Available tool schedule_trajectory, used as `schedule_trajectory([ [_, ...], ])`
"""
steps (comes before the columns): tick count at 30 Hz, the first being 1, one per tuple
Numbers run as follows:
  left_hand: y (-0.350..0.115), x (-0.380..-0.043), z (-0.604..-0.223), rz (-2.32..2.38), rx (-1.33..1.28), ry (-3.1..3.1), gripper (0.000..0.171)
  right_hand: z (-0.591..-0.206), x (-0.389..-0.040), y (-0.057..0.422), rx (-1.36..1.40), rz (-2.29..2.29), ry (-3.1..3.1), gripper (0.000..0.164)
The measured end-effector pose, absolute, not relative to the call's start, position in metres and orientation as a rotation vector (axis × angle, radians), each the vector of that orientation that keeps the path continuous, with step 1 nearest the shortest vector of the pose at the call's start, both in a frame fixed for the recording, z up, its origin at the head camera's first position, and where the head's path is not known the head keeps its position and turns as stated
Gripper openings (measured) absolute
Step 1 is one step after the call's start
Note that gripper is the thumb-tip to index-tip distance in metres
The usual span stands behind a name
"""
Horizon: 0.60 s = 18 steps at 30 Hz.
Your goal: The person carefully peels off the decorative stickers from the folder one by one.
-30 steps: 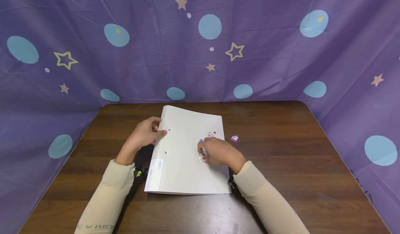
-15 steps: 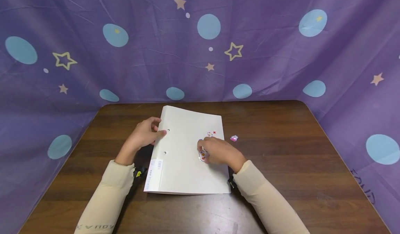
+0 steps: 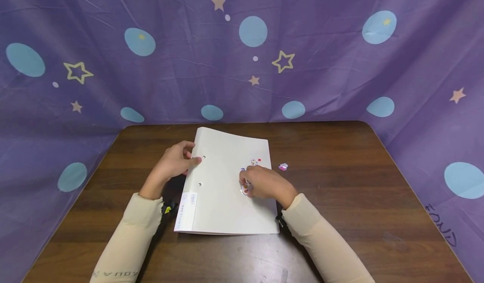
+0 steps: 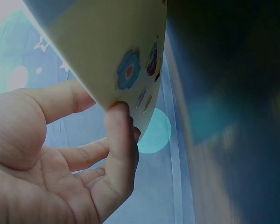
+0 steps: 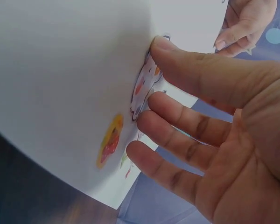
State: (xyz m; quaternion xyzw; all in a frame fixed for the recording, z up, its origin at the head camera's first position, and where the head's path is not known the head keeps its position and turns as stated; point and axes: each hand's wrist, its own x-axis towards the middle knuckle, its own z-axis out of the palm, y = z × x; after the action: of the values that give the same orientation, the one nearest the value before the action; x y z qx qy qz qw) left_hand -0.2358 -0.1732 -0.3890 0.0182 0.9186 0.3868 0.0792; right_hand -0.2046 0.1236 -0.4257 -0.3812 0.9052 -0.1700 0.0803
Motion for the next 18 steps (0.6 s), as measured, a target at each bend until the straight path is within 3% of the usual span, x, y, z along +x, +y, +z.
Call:
schedule_trajectory([
  [9,-0.1742,-0.2353,-0.3867,1.148,0.058,2.755,0.064,-0.4270,-0.2056,0.1203,-1.182,-0.473,2.775,0.012],
  [18,-0.1744,-0.2346,-0.3852,1.148,0.061,2.762,0.064,-0.4300,-0.2057,0.1156,-1.203,-0.423,2.842,0.017],
])
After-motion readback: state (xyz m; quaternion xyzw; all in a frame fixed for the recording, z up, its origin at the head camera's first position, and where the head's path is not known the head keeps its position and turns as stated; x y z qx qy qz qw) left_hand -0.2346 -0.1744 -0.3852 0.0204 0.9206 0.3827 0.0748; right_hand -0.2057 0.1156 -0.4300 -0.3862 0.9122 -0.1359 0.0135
